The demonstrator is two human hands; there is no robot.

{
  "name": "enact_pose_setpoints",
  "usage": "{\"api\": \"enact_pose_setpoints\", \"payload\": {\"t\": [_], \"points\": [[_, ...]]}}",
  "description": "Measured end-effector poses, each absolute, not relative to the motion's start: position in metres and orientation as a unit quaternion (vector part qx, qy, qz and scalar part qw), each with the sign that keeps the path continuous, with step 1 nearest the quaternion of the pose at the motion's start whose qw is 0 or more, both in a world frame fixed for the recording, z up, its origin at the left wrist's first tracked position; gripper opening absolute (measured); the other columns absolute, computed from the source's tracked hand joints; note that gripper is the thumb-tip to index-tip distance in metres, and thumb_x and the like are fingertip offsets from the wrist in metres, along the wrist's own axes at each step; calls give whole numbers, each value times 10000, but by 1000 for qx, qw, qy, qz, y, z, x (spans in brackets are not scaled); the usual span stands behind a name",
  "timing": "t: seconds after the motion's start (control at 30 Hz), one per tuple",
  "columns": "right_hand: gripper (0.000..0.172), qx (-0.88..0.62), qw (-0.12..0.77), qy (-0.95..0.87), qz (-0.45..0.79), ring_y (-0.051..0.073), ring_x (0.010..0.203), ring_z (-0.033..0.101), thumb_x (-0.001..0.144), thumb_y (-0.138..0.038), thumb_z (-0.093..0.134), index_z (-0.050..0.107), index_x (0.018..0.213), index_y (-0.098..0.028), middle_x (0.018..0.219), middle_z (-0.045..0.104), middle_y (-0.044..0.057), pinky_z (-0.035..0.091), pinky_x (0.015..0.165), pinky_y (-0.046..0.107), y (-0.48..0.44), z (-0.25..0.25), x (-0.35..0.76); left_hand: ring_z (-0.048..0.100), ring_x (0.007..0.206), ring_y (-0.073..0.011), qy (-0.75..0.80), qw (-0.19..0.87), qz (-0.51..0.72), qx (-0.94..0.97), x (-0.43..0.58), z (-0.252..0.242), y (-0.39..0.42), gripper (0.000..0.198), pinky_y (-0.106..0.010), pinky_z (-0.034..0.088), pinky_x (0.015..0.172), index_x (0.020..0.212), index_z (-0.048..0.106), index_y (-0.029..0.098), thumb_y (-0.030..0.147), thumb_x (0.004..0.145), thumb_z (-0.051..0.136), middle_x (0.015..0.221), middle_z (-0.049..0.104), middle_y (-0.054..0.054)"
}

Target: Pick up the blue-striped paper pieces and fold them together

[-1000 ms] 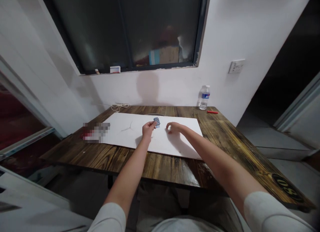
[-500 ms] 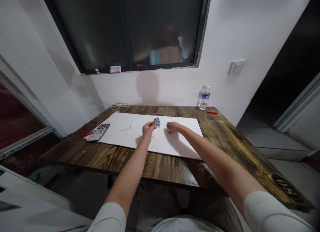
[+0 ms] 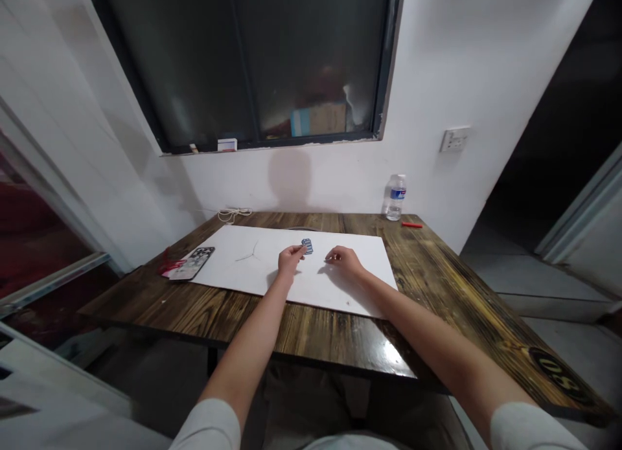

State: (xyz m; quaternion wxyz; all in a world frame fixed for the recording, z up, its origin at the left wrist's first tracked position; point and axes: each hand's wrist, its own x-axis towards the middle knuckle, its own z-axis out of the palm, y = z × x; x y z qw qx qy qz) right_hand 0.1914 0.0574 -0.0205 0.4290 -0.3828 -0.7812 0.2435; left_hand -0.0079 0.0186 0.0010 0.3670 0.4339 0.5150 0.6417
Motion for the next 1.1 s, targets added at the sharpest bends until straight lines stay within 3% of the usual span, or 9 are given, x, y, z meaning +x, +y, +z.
{"api": "enact_pose_setpoints", "payload": {"t": [0.13, 0.27, 0.37, 0.53, 0.8, 0.93, 1.03, 1.1], "points": [[61, -328, 517, -762, 212, 149, 623, 567, 771, -268, 707, 734, 776, -214, 678, 652, 10, 451, 613, 266, 40, -17, 191, 555, 576, -118, 527, 378, 618, 444, -6, 1, 17, 366, -230, 366, 550, 741, 715, 169, 443, 523, 822, 639, 664, -23], [143, -277, 583, -741, 185, 174, 762, 625, 861, -280, 604, 739, 876, -236, 866, 694, 50, 507, 715, 301, 27, -9, 188, 560, 561, -117, 514, 393, 598, 473, -2, 0, 15, 363, -233, 363, 551, 715, 712, 167, 440, 512, 837, 631, 671, -28], [193, -292, 578, -742, 171, 199, 890, 641, 885, -280, 569, 740, 972, -264, 972, 685, 67, 523, 810, 340, 22, -7, 186, 571, 559, -121, 504, 408, 578, 495, 0, -1, 15, 376, -240, 372, 564, 712, 714, 165, 448, 506, 851, 635, 681, -38], [252, -269, 560, -765, 171, 207, 934, 631, 864, -296, 620, 715, 1097, -302, 1027, 664, 66, 526, 841, 368, 25, -14, 184, 574, 560, -126, 488, 422, 574, 505, 2, -4, 15, 410, -244, 379, 571, 715, 708, 166, 484, 503, 856, 619, 669, -32], [189, -227, 557, -777, 184, 188, 841, 617, 906, -336, 565, 741, 942, -277, 903, 654, 61, 511, 774, 338, 24, -17, 181, 563, 550, -117, 473, 436, 571, 510, 1, -3, 15, 411, -240, 377, 571, 709, 704, 162, 467, 489, 870, 605, 649, -16], [182, -259, 572, -740, 241, 180, 807, 614, 846, -392, 631, 707, 916, -242, 898, 651, 52, 512, 757, 325, 27, -20, 182, 555, 548, -116, 462, 445, 546, 538, 3, -3, 13, 409, -245, 390, 581, 690, 698, 158, 457, 478, 880, 606, 650, -15], [374, -282, 558, -699, 348, 172, 763, 627, 759, -451, 701, 652, 1051, -223, 885, 671, 38, 520, 727, 318, 35, -26, 181, 560, 564, -130, 466, 441, 532, 552, 4, -2, 11, 415, -259, 414, 600, 687, 703, 159, 465, 471, 881, 613, 655, -21], [425, -288, 528, -679, 421, 170, 717, 631, 713, -485, 723, 651, 1019, -200, 818, 679, 30, 517, 697, 311, 39, -30, 180, 570, 588, -143, 469, 437, 523, 562, 4, -3, 11, 407, -268, 431, 615, 689, 710, 160, 466, 478, 877, 621, 661, -30]]}}
